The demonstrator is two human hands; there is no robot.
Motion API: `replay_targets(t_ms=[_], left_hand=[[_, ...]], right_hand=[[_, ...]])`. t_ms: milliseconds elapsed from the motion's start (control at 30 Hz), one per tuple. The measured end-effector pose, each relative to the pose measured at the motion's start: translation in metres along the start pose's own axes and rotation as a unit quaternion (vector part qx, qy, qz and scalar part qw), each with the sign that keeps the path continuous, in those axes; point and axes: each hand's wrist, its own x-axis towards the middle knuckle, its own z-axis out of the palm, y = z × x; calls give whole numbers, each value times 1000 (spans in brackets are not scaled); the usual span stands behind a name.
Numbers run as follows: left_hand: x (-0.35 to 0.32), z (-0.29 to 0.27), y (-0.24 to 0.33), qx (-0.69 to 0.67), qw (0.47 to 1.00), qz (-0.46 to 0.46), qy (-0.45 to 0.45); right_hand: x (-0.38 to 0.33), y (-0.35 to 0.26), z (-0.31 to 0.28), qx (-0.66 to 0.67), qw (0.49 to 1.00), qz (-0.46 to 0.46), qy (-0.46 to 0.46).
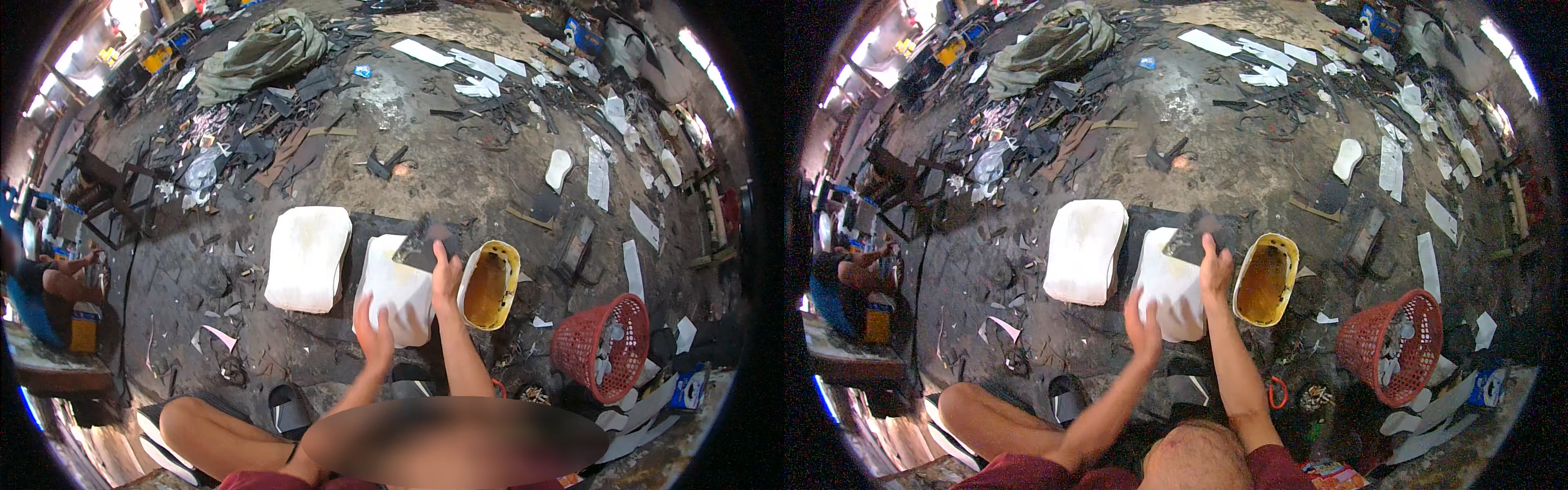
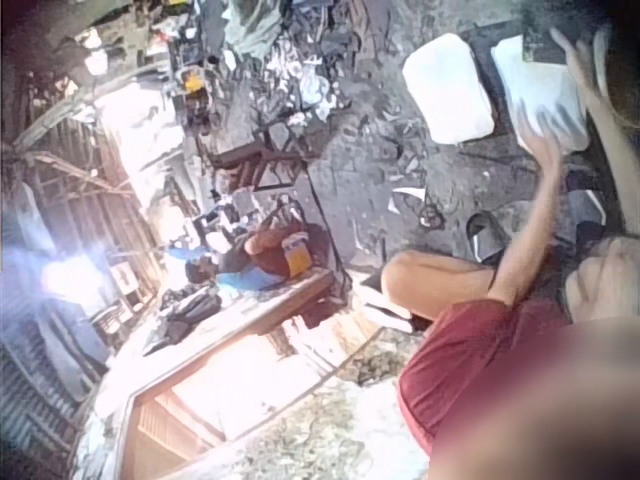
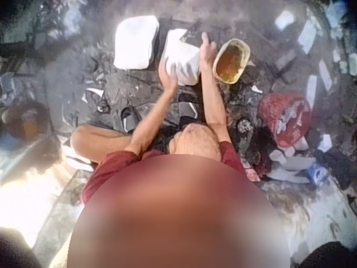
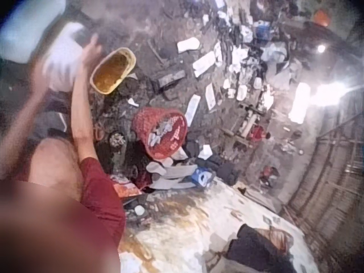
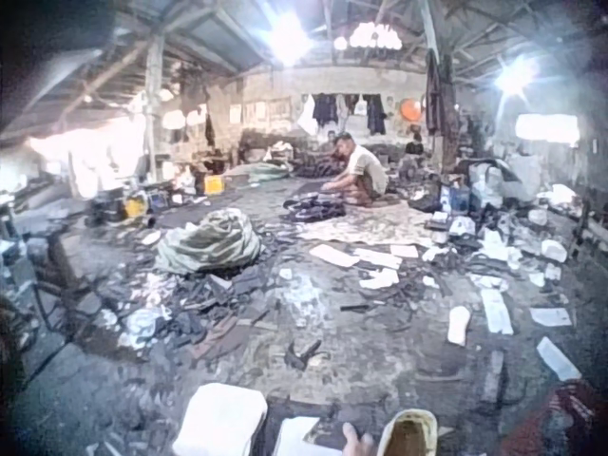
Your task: The person sits on the floor and applies adhesive from a yellow container onto white shoe insoles using a brush. They repeatedly dip the brush, spread the glue, and stack the treated insoles. The workspace is cluttered with shoe parts and tools.
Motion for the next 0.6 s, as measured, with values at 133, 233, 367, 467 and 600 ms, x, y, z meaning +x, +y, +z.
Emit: replay_targets(t_ms=[133, 233, 367, 467, 600], left_hand=[[-58, 12, 4, -365, 752, -542, 86], [-46, 20, -6, -451, 671, -585, 62], [-37, 21, -1, -517, 651, -554, 53], [-38, 10, 7, -519, 643, -563, 35], [-35, -4, 9, -501, 642, -580, 22]], right_hand=[[46, -29, 38, -46, 982, -63, -172], [74, -28, 57, -253, 929, -98, -253], [88, -12, 54, -321, 896, -57, -301], [92, -3, 46, -288, 901, -35, -323], [104, 3, 44, -286, 920, -10, -267]])
